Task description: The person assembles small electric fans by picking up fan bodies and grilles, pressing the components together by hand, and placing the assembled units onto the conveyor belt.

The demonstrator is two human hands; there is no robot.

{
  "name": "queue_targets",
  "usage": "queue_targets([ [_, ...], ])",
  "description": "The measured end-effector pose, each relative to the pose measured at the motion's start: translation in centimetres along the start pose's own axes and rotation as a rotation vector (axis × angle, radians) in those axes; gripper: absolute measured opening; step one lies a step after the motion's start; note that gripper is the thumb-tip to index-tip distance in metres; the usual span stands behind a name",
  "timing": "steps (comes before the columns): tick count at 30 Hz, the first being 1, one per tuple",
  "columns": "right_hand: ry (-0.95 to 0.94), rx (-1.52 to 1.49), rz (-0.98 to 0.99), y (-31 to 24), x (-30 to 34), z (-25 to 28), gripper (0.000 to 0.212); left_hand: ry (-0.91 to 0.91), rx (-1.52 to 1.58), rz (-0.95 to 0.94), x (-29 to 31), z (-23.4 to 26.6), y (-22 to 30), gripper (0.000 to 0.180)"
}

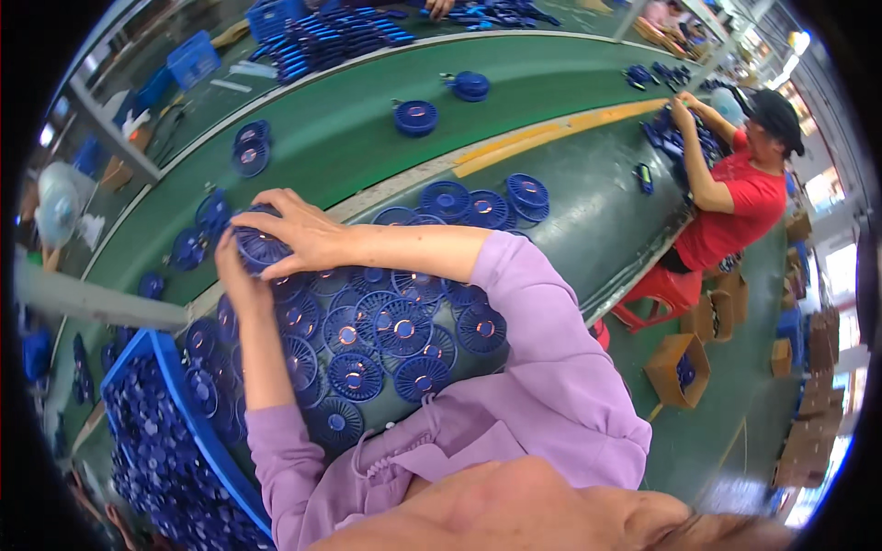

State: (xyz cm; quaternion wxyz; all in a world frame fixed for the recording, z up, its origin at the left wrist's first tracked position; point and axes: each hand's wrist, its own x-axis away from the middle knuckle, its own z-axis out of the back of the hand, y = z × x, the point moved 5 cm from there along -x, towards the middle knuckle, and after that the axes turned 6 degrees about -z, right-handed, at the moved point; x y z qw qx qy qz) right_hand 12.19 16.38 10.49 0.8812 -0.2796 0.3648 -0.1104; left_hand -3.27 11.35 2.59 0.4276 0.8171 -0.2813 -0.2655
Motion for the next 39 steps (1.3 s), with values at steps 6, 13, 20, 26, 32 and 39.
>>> queue_targets([
  [6, -0.080, 0.059, -0.009, 0.9, 0.4, -1.2, 0.075, 0.019, 0.498, 0.427, 3.5, -3.4, 0.7, 0.045],
  [13, -0.105, -0.071, 0.011, 0.7, 1.6, -1.3, 0.072, 0.142, 0.431, 0.249, 4.6, -4.6, 0.3, 0.037],
  [20, 0.066, -0.594, -0.163, 1.3, 0.3, -2.5, 0.044, 0.071, -0.326, -0.518, 5.9, -7.8, 4.4, 0.043],
  [26, 0.072, -0.721, -0.363, 3.7, -1.5, -1.2, 0.042, 0.041, -0.550, -0.670, 1.9, -9.3, 2.9, 0.045],
  [32, 0.058, 0.114, -0.533, 14.2, -2.5, 5.8, 0.060, -0.305, -0.928, -0.450, -3.2, -8.0, -1.3, 0.084],
  [39, 0.034, 0.751, -0.346, 18.7, -5.1, 4.7, 0.073, -0.273, -1.573, -0.279, -7.3, 1.9, -2.1, 0.035],
])
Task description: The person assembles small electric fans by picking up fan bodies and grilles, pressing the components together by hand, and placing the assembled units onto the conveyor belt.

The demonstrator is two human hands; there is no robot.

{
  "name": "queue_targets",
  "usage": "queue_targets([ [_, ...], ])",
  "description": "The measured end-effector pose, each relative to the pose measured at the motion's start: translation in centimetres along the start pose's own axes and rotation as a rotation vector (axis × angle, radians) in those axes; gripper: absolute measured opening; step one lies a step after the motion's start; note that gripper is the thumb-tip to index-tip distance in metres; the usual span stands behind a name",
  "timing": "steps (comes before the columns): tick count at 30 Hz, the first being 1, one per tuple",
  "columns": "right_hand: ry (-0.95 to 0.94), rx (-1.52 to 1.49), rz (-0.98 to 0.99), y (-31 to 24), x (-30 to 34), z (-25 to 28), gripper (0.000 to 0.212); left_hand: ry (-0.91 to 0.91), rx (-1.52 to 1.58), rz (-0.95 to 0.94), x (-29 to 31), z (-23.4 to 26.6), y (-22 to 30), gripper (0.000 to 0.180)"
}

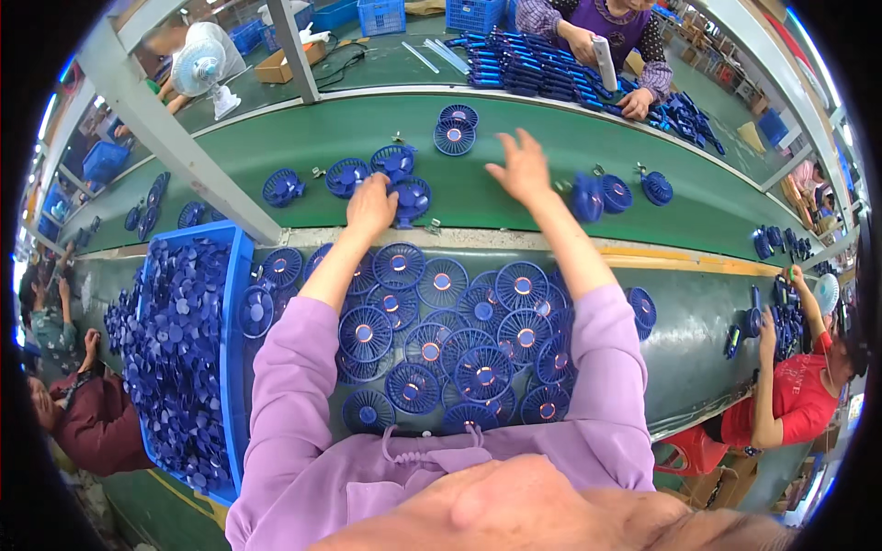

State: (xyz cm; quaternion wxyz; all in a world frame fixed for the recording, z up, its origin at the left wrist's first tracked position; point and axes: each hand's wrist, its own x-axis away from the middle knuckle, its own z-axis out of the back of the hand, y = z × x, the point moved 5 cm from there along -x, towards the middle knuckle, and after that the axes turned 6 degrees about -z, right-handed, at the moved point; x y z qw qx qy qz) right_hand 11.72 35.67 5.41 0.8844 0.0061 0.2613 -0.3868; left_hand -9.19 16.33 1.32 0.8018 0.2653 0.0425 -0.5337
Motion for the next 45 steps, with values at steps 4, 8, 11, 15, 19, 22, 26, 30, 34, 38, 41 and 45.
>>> queue_targets([
  [4, 0.000, -0.101, 0.072, -4.6, -3.3, -6.1, 0.084, -0.033, -0.023, -0.045, -0.2, -2.3, 0.5, 0.025],
  [8, 0.039, -0.068, 0.044, -4.1, -4.3, -7.2, 0.077, 0.049, 0.093, -0.043, -0.8, -1.5, 1.7, 0.019],
  [11, 0.085, -0.224, 0.013, -4.5, -4.2, -4.7, 0.072, 0.098, 0.497, 0.066, -0.6, -1.8, -0.3, 0.028],
  [15, 0.023, -0.682, 0.184, -7.0, -1.9, 1.0, 0.076, 0.059, 1.202, 0.529, -0.4, -2.9, 0.6, 0.038],
  [19, -0.131, -0.650, 0.342, -10.5, 2.0, 3.9, 0.085, -0.103, 1.694, 0.548, 0.3, -2.3, 4.7, 0.057],
  [22, -0.109, -0.480, 0.412, -11.3, 4.2, 3.9, 0.081, -0.110, 1.848, 0.491, 1.6, -1.3, 7.5, 0.067],
  [26, -0.044, -0.459, 0.550, -12.7, 6.6, 5.3, 0.087, -0.057, 2.036, 0.593, 2.8, -0.8, 7.1, 0.053],
  [30, -0.011, -0.553, 0.455, -12.2, 7.7, 5.4, 0.086, 0.035, 2.048, 0.547, 3.9, 0.6, 9.4, 0.043],
  [34, -0.098, -1.124, 0.232, -13.0, 7.8, 3.1, 0.073, 0.453, 1.746, 0.295, 4.2, 0.9, 9.6, 0.042],
  [38, -0.208, -1.379, 0.060, -13.4, 7.6, 3.7, 0.064, 0.620, 1.048, -0.108, 4.8, 5.8, 12.8, 0.038],
  [41, -0.611, -1.814, -0.191, -13.4, 8.4, 3.8, 0.067, 0.729, 0.572, -0.404, 5.1, 8.0, 14.2, 0.042],
  [45, -0.724, -2.016, -0.278, -13.3, 8.6, 5.0, 0.066, 0.752, 0.459, -0.537, 4.9, 8.2, 14.3, 0.048],
])
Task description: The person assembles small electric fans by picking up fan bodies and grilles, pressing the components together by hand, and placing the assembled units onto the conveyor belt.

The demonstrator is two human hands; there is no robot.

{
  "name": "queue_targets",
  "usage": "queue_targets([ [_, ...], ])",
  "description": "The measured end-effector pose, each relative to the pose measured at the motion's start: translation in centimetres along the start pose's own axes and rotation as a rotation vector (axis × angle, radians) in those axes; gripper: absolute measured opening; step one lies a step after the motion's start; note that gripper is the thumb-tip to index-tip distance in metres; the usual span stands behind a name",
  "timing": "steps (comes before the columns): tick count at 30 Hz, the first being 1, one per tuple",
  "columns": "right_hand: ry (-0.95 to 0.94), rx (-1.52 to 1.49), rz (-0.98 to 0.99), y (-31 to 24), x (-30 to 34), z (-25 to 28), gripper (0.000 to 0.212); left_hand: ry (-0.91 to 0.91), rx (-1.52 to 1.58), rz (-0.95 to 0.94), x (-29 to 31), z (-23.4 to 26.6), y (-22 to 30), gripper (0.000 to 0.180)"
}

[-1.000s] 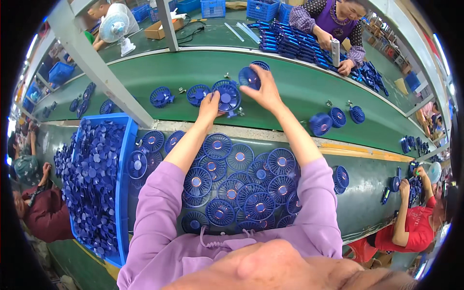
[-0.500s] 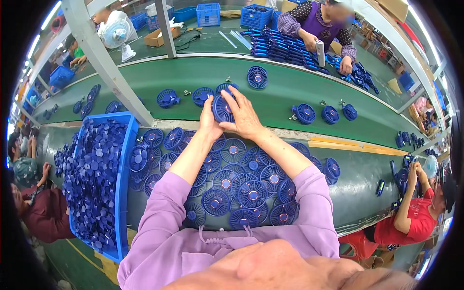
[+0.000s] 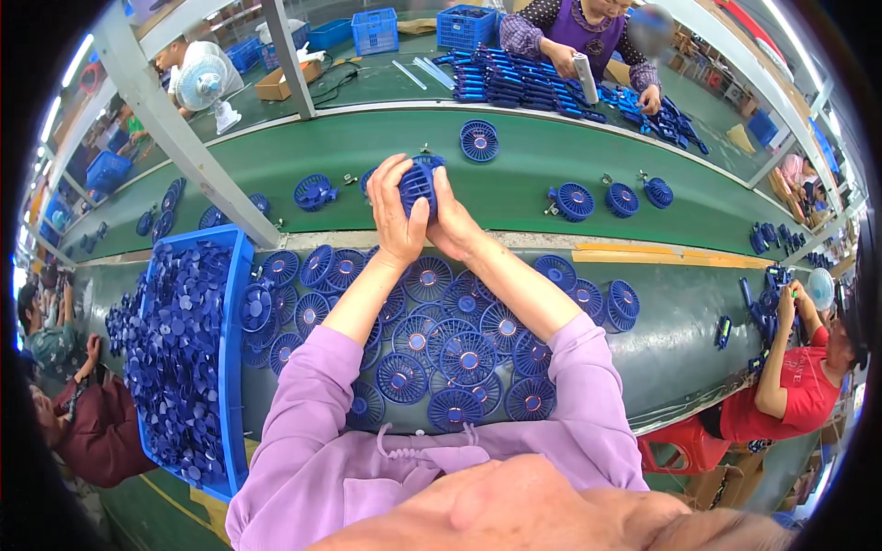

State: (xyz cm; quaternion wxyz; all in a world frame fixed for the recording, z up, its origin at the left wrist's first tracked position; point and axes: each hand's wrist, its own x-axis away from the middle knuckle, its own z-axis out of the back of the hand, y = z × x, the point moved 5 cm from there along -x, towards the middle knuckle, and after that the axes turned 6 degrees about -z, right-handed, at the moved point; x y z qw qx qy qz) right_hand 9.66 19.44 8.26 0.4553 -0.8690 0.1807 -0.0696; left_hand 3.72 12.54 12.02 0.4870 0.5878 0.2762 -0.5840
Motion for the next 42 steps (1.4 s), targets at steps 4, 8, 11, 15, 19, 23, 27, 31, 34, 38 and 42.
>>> queue_targets([
  [4, 0.058, 0.064, -0.054, -0.1, 0.3, -0.3, 0.066, -0.134, -0.029, -0.120, 0.5, 0.3, -0.4, 0.059],
  [8, 0.115, 0.528, 0.178, -2.7, 0.9, 1.8, 0.058, -0.241, 0.061, 0.083, 1.0, 0.2, 1.2, 0.069],
  [11, 0.124, 0.998, 0.524, -4.3, 2.4, 0.3, 0.066, 0.018, 0.742, 0.913, 2.9, -0.1, -0.6, 0.063],
  [15, 0.121, 1.451, 0.736, -3.9, 3.5, -2.0, 0.077, 0.172, 1.264, 1.327, 3.5, -1.1, -2.4, 0.049],
  [19, 0.142, 1.179, 0.718, -3.1, 3.4, -0.5, 0.082, 0.269, 0.975, 0.988, 2.2, -1.9, 0.1, 0.043],
  [23, 0.088, 0.835, 0.638, -3.1, 4.0, 0.5, 0.072, 0.315, 0.971, 1.360, -0.6, -1.8, 3.6, 0.046],
  [27, 0.142, 0.695, 0.524, -2.6, 3.4, -0.2, 0.066, 0.225, 0.650, 0.745, 1.6, -2.3, 1.9, 0.046],
  [31, 0.159, 0.678, 0.561, -2.5, 3.9, 0.6, 0.065, 0.195, 0.611, 0.730, 1.6, -2.8, 3.1, 0.046],
  [34, 0.137, 0.494, 0.496, -1.8, 3.8, 0.8, 0.062, 0.091, 0.337, 0.485, 1.4, -2.4, 3.6, 0.048],
  [38, 0.068, 0.171, 0.176, -0.5, 3.8, 0.8, 0.068, -0.003, 0.073, 0.173, 1.1, -1.4, 4.6, 0.055],
  [42, 0.079, 0.072, -0.024, -0.7, 4.4, 1.2, 0.073, -0.057, 0.048, 0.062, 0.6, -1.3, 5.0, 0.058],
])
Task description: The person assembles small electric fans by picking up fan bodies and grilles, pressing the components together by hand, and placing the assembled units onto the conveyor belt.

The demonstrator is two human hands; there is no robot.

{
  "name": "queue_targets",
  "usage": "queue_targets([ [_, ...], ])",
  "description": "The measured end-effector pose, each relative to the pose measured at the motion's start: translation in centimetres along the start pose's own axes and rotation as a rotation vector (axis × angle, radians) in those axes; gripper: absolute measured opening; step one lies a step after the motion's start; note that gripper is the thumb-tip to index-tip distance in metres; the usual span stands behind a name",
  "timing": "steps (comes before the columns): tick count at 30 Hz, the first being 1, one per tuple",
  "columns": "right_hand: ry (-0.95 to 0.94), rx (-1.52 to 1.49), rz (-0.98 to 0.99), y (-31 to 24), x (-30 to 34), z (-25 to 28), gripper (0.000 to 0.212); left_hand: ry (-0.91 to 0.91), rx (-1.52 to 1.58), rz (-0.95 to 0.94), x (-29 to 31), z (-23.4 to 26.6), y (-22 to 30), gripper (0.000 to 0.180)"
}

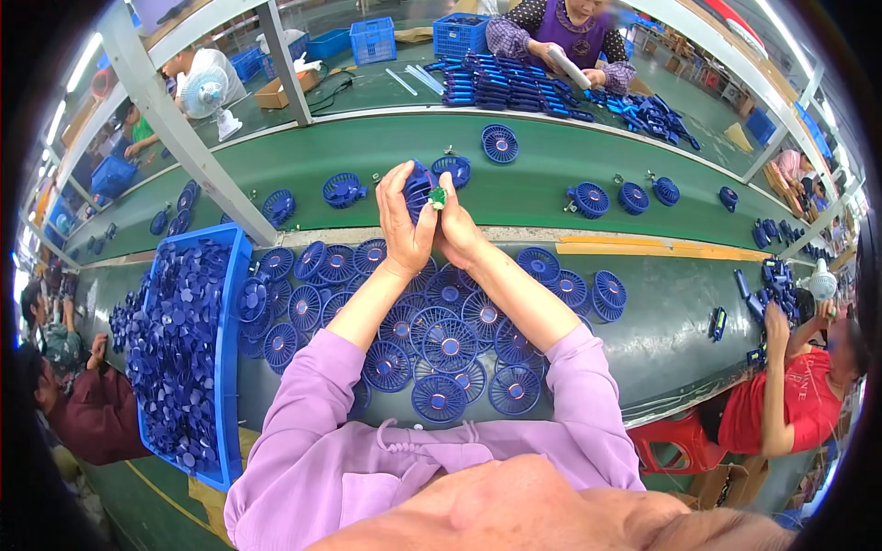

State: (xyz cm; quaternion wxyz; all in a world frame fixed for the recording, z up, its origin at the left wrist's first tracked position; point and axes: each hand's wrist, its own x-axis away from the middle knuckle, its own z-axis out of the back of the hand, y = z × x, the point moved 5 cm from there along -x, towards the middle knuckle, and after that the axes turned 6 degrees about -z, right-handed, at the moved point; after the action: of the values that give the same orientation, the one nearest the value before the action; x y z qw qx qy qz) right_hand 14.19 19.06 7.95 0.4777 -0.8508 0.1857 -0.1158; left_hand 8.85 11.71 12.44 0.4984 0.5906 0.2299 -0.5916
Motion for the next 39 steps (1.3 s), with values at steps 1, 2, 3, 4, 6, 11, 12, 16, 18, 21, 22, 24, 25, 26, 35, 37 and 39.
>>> queue_targets([
  [1, 0.002, -0.003, -0.002, -0.3, 0.1, -0.3, 0.073, -0.003, 0.000, 0.003, 0.0, 0.2, -0.2, 0.058],
  [2, 0.008, -0.011, 0.006, -0.6, 0.3, -0.7, 0.073, -0.030, -0.013, -0.034, 0.0, 0.2, -0.4, 0.058],
  [3, 0.015, -0.019, 0.013, -0.8, 0.4, -1.0, 0.073, -0.058, -0.027, -0.070, 0.1, 0.1, -0.4, 0.058],
  [4, 0.006, -0.026, 0.020, -1.1, 0.6, -0.8, 0.070, -0.064, -0.005, -0.056, -0.1, -0.1, -0.2, 0.059],
  [6, 0.058, 0.188, 0.160, -0.9, -0.2, 1.7, 0.065, -0.035, 0.222, 0.161, 0.0, -1.4, -0.5, 0.060],
  [11, 0.044, -0.148, 0.126, -1.7, 0.0, 1.4, 0.057, -0.053, 0.039, -0.013, -0.6, -2.6, -0.4, 0.059],
  [12, 0.072, -0.175, 0.115, -2.0, -0.1, 2.1, 0.056, -0.043, 0.054, 0.002, -0.9, -3.4, -0.6, 0.058],
  [16, 0.141, -0.108, 0.104, -4.4, -1.9, 6.7, 0.049, -0.090, 0.085, -0.016, -1.8, -7.7, -2.4, 0.061],
  [18, 0.226, 0.246, 0.133, -6.7, -2.4, 11.5, 0.047, -0.182, 0.147, 0.076, -1.8, -11.2, -3.3, 0.065],
  [21, 0.826, 1.086, 0.254, -12.6, -1.3, 20.8, 0.074, -0.357, -0.017, 0.044, -0.6, -14.0, -6.7, 0.065],
  [22, 0.882, 1.253, 0.165, -13.8, -1.1, 22.5, 0.083, -0.379, -0.115, 0.076, 0.1, -13.1, -9.0, 0.065],
  [24, 1.027, 1.744, -0.240, -15.0, -1.8, 28.3, 0.084, -0.423, -0.274, 0.124, 1.0, -12.5, -13.2, 0.057],
  [25, 1.094, 1.950, -0.109, -14.7, -3.6, 27.7, 0.083, -0.429, -0.382, 0.157, 1.6, -10.5, -15.7, 0.054],
  [26, 1.027, 2.002, -0.167, -15.1, -5.0, 29.0, 0.086, -0.491, -0.293, 0.218, 0.7, -11.0, -15.6, 0.052],
  [35, 0.852, 1.533, 0.065, -14.7, -16.1, 47.8, 0.100, -0.842, -0.420, 0.474, 3.0, -20.2, -15.3, 0.047],
  [37, 0.679, 1.530, -0.028, -12.8, -19.8, 45.9, 0.083, -0.807, -0.409, 0.456, 4.0, -19.9, -16.7, 0.041],
  [39, 0.707, 1.642, -0.024, -11.9, -20.9, 42.2, 0.069, -0.763, -0.452, 0.469, 4.2, -19.4, -17.7, 0.032],
])
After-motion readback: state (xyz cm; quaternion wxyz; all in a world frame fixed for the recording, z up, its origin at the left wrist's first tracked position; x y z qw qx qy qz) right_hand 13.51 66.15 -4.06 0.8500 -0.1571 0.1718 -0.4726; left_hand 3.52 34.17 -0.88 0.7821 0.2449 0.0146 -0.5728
